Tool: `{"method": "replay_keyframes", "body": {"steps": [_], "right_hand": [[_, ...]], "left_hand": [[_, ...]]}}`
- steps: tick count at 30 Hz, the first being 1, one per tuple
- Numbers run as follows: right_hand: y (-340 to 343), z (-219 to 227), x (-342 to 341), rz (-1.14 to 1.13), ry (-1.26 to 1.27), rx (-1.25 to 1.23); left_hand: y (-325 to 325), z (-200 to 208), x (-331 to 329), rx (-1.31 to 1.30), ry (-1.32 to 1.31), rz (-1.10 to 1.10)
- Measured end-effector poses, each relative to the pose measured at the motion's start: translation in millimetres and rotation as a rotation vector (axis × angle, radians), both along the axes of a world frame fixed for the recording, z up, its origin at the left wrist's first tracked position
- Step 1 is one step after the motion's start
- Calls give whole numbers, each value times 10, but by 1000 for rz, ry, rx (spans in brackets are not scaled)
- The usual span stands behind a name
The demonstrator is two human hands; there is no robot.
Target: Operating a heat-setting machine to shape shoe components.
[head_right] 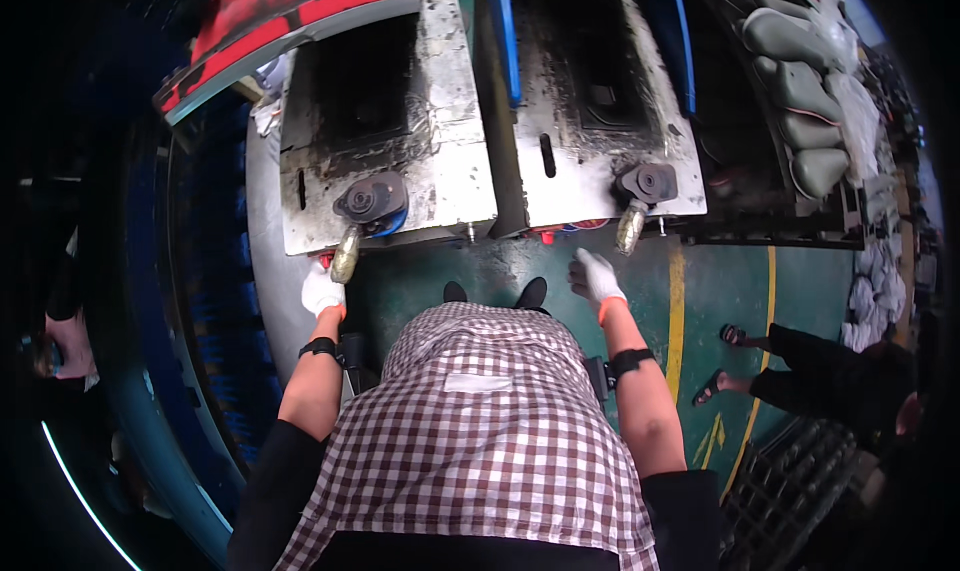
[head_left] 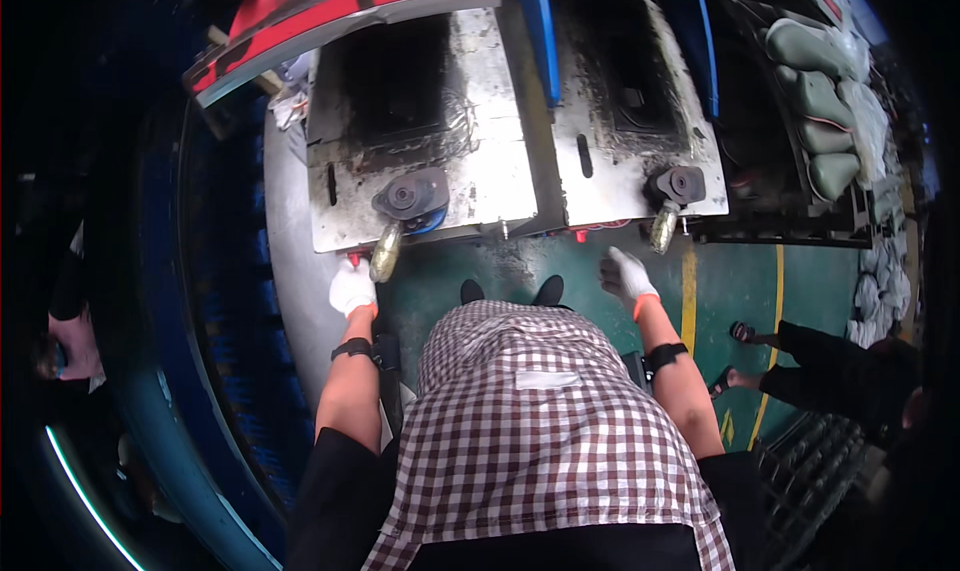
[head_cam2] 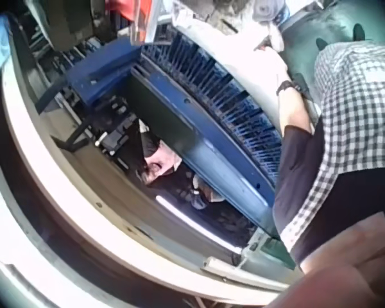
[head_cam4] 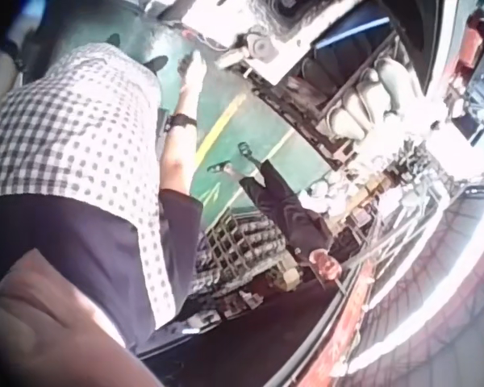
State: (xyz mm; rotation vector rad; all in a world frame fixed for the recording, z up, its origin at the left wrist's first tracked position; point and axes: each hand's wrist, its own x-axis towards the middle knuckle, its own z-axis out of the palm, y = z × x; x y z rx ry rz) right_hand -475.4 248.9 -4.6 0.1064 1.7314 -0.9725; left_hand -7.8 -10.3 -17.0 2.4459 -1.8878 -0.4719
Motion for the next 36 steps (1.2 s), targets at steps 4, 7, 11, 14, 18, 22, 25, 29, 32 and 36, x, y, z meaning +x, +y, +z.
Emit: {"method": "replay_keyframes", "body": {"steps": [4,7,11,14,18,22,25,29,32,36], "right_hand": [[-354,-275,29,-15,-326,-62],[-652,-285,202,-149,-626,-241],[-495,-701,203,-438,-749,-383],[-554,-551,330,-593,-984,-453],[-788,-670,540,-669,-1209,-598],[-716,-364,561,-688,-1030,-590],[-723,-375,545,-657,-1047,-586],[-837,-493,542,-698,-1174,-607],[-851,-413,528,-681,-1235,-628],[-965,-454,685,-797,-1370,-651]], "left_hand": [[-162,-250,295,18,-28,-234],[-197,-259,317,-3,415,-153],[-88,38,65,20,379,-203],[-194,-212,196,3,323,-249],[-377,-821,806,-281,366,-354],[-517,-587,395,-208,320,-295],[-574,121,-143,-260,380,-293],[-616,964,-683,-326,599,-333],[-537,1301,-1037,-190,806,-396],[-300,1494,-1451,191,991,-398]]}}
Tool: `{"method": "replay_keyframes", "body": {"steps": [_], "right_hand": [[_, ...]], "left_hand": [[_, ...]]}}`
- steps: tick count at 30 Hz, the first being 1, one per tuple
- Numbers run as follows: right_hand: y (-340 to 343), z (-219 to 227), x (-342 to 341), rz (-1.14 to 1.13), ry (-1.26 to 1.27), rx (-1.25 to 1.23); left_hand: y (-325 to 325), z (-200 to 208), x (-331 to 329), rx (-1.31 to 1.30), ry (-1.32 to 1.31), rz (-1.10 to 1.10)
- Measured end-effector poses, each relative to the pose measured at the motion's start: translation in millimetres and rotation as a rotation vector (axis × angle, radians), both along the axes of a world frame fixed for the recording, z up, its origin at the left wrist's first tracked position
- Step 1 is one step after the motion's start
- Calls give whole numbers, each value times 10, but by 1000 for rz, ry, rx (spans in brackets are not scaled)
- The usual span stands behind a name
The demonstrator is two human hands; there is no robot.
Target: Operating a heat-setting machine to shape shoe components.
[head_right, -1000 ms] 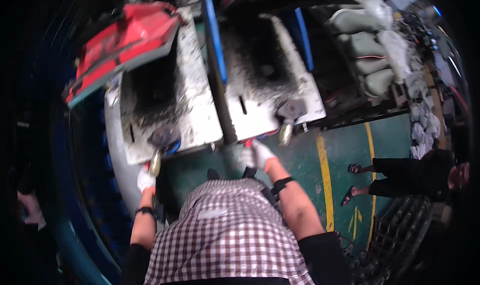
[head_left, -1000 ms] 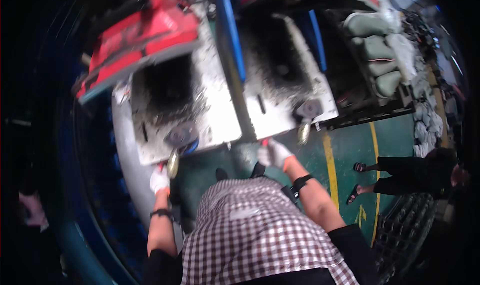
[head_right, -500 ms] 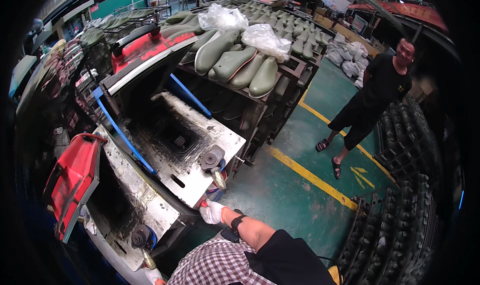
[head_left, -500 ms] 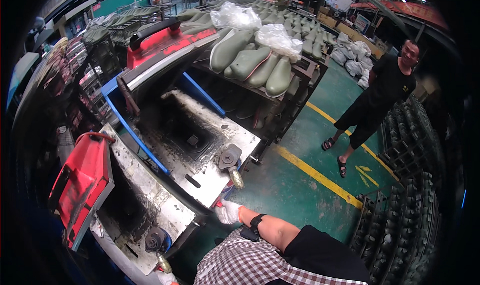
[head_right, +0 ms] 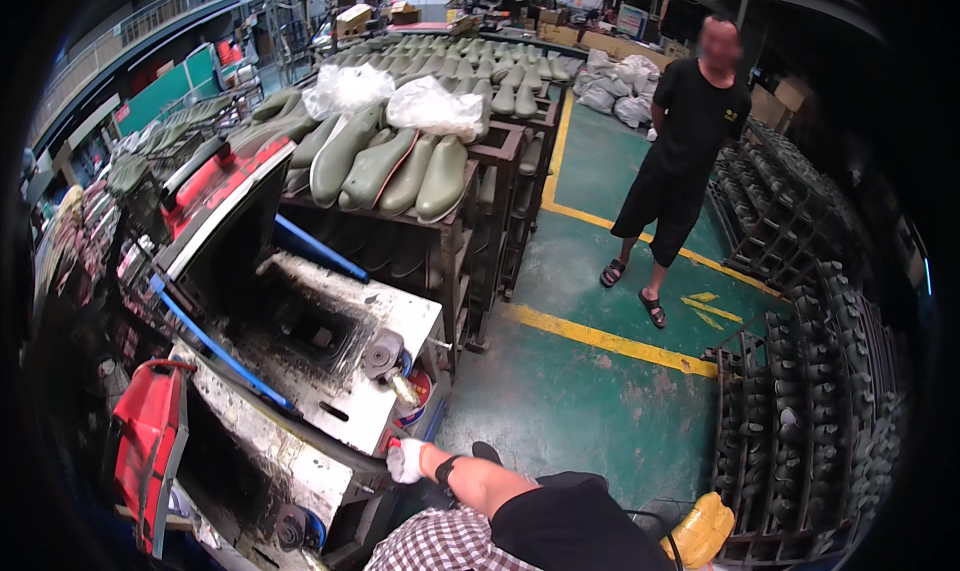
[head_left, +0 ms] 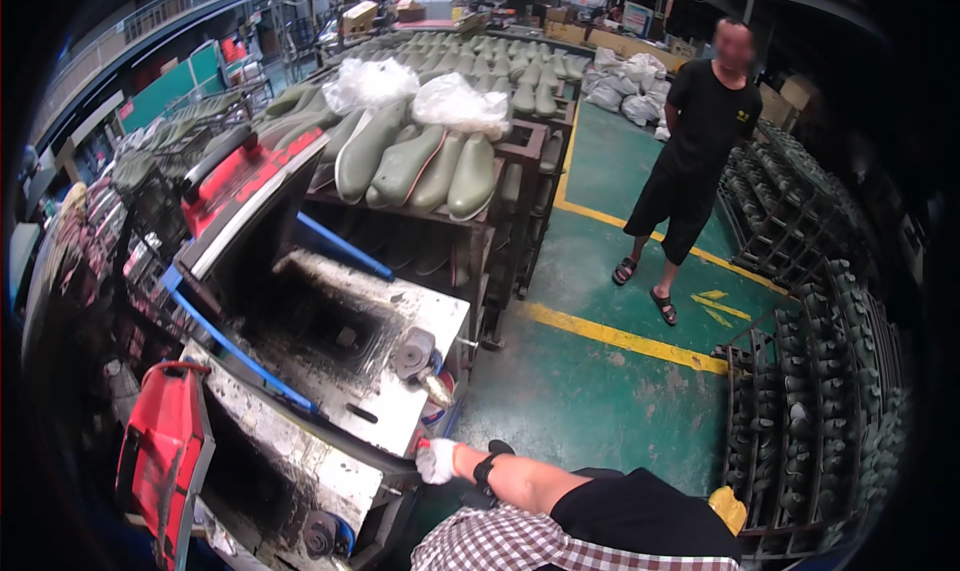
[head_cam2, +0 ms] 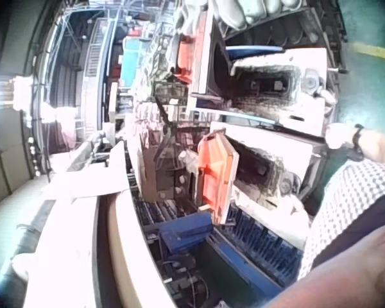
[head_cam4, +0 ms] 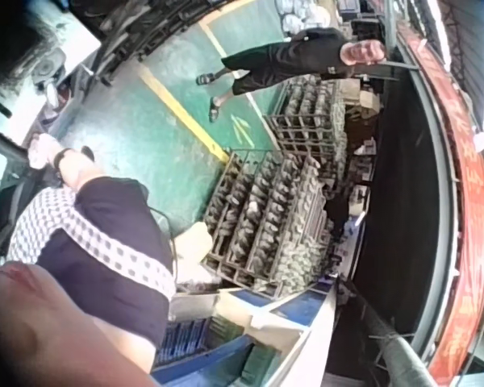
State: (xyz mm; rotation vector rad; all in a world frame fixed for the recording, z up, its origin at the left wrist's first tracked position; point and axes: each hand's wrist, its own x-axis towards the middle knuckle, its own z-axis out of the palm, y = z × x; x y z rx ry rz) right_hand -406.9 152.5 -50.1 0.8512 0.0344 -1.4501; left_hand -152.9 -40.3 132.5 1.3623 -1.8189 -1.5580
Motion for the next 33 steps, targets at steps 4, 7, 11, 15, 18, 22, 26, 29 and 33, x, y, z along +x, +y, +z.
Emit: {"method": "replay_keyframes", "body": {"steps": [4,7,11,15,18,22,26,29,33], "right_hand": [[50,-78,-40,-16,24,92],[160,-186,-32,450,616,355],[296,-157,-127,430,843,564],[654,-529,-660,309,883,359],[571,113,-619,135,1151,690],[1052,828,-947,-108,1235,793],[917,1298,-1064,-71,1391,800],[765,1243,-1073,-57,1911,767],[317,1289,-1013,177,1938,770]], "left_hand": [[159,-92,-169,287,13,-17],[189,-175,-112,414,22,31],[146,-269,64,550,43,111],[84,-327,315,665,79,199],[88,-482,819,703,104,344],[90,-627,1048,725,164,346],[225,-331,733,400,-41,206],[258,-142,560,309,-150,186],[331,-60,575,251,-132,248]]}}
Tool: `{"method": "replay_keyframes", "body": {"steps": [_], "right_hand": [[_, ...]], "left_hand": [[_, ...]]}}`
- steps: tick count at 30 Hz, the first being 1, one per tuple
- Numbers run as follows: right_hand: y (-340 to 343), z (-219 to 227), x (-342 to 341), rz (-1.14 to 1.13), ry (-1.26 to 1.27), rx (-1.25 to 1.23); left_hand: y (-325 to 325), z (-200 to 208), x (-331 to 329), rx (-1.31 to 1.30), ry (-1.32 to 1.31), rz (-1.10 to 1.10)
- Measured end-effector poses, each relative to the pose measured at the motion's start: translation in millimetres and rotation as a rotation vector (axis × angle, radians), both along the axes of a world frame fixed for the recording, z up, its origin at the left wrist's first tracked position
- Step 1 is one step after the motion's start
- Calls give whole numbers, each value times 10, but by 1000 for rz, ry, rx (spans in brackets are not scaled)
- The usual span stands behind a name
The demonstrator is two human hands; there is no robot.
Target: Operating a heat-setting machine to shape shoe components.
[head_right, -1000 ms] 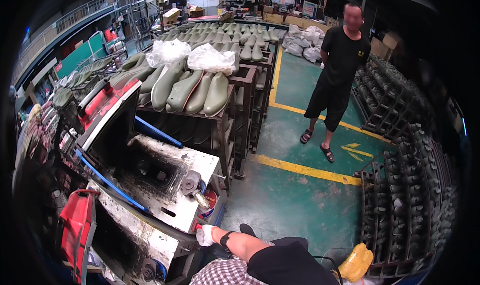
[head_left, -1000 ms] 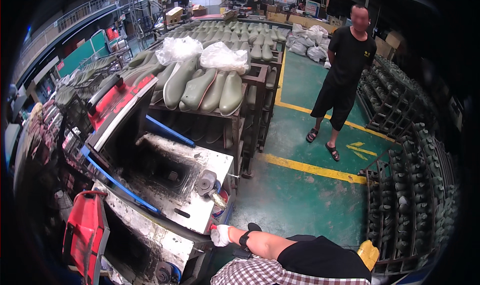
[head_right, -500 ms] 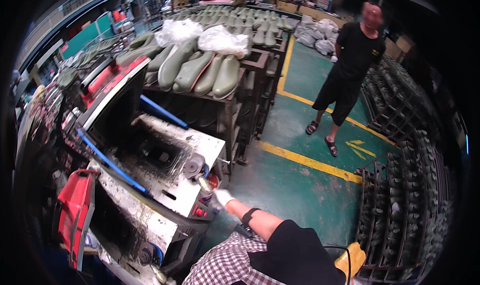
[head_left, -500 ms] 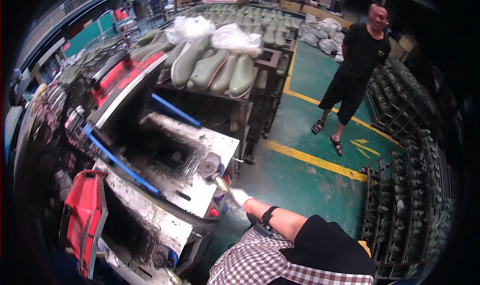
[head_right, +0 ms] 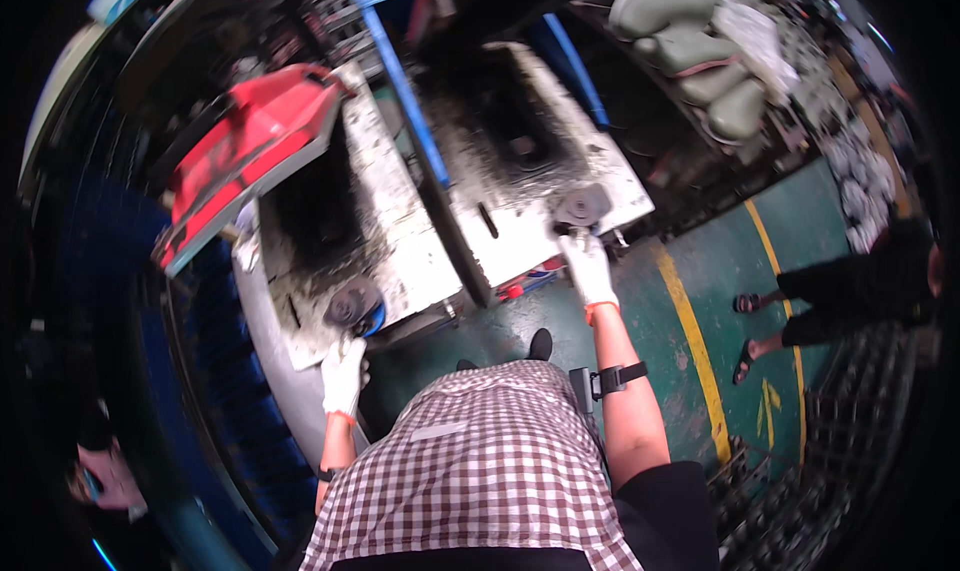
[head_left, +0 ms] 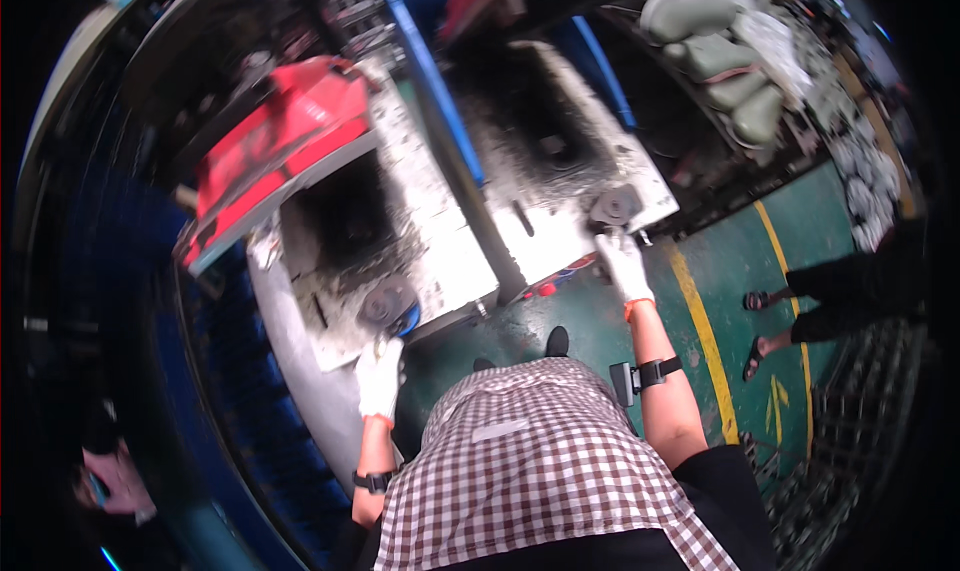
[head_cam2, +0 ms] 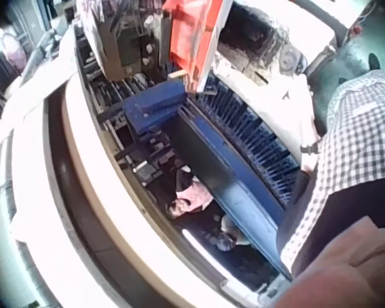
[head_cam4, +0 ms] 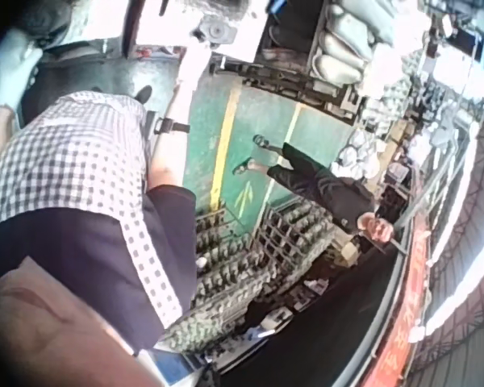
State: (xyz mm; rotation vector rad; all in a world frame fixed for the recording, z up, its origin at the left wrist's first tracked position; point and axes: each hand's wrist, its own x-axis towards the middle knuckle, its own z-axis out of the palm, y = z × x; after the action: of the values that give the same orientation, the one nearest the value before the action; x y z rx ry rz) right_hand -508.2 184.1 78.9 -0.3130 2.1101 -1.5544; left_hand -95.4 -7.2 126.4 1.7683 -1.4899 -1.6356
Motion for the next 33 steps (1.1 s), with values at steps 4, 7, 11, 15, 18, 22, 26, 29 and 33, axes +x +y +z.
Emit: {"method": "replay_keyframes", "body": {"steps": [4,7,11,15,18,22,26,29,33], "right_hand": [[63,-113,-98,-35,252,138],[92,-179,-148,-91,64,101],[291,-438,-462,22,104,196],[245,-485,-437,37,204,140],[259,-455,-489,65,188,171],[169,-227,-321,-7,-47,277],[369,-672,-404,-102,172,39],[521,-929,-388,-184,420,7],[586,-827,-21,-177,-140,82]], "left_hand": [[150,-25,-174,173,193,102],[163,-216,-227,93,145,67],[46,-240,13,-281,-187,-240],[-80,104,128,-306,-342,-367],[-52,130,215,-338,-226,-376],[47,16,460,-282,-113,-252],[161,-418,759,-38,13,-72],[166,-293,682,-60,57,-63],[-163,-579,811,-576,-79,168]]}}
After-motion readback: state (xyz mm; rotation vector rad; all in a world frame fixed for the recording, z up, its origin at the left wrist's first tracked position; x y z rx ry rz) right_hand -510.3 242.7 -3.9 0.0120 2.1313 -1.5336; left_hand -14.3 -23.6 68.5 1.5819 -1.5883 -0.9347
